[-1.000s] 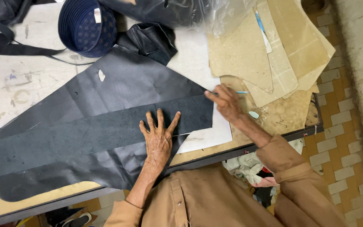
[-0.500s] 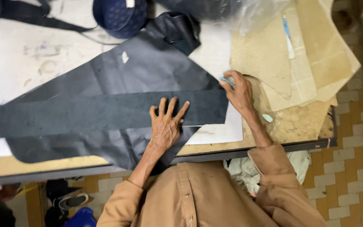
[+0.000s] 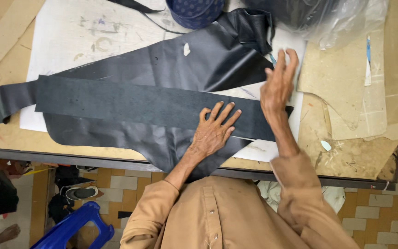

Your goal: The person uses a utility knife to cut a large piece of black leather on a workbench. They mark the leather, cut along the marked lines, and remove the cut pieces. The person repeatedly adjusts the leather and continues cutting different sections.

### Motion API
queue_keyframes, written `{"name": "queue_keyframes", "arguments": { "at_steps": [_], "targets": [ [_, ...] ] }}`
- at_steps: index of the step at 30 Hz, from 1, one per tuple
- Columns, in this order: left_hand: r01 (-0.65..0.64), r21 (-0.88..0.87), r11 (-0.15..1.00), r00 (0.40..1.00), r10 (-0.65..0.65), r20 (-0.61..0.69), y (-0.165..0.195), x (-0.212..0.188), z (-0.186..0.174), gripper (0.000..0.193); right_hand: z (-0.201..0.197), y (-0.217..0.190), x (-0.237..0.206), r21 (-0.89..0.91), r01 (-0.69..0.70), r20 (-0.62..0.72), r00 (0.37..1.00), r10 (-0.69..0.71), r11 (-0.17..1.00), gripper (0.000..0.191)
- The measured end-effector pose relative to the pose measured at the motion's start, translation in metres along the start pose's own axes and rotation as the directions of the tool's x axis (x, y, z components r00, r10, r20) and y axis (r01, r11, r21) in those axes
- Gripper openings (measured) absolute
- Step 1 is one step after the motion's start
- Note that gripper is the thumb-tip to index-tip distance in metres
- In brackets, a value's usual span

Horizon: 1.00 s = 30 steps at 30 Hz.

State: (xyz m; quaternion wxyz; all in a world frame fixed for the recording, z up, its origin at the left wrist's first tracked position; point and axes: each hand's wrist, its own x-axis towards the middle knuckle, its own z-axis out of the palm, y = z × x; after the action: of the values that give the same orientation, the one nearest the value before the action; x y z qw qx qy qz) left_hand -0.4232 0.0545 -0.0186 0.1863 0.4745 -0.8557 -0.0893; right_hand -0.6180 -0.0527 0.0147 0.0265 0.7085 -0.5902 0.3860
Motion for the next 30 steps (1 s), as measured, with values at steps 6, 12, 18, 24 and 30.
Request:
{"name": "queue_keyframes", "arguments": {
  "at_steps": [6, 12, 18, 24, 30],
  "targets": [
    [0.005, -0.284, 0.959, 0.998, -0.023, -0.060, -0.022, -0.010, -0.007, 0.052, 0.003, -0.051, -0.065, 0.028, -0.347, 0.488, 0.824, 0.290, 0.938, 0.018],
    [-0.014, -0.379, 0.925, 0.990, -0.040, -0.134, -0.090, -0.050, -0.023, 0.049, 0.030, -0.060, -0.098, -0.034, -0.213, 0.363, 0.908, 0.210, 0.977, 0.025],
    [0.188, -0.301, 0.935, 0.941, -0.259, -0.217, -0.199, -0.122, -0.076, 0.026, 0.039, -0.065, -0.102, -0.124, -0.189, 0.372, 0.901, 0.222, 0.974, 0.030],
    [0.230, -0.207, 0.951, 0.942, -0.271, -0.199, -0.229, -0.144, -0.096, 0.024, 0.039, -0.078, -0.097, -0.132, -0.210, 0.385, 0.890, 0.245, 0.969, 0.027],
    [0.296, -0.098, 0.950, 0.924, -0.310, -0.224, -0.201, -0.120, -0.075, 0.033, 0.033, -0.092, -0.090, -0.110, -0.239, 0.374, 0.889, 0.263, 0.965, 0.022]
  ]
}}
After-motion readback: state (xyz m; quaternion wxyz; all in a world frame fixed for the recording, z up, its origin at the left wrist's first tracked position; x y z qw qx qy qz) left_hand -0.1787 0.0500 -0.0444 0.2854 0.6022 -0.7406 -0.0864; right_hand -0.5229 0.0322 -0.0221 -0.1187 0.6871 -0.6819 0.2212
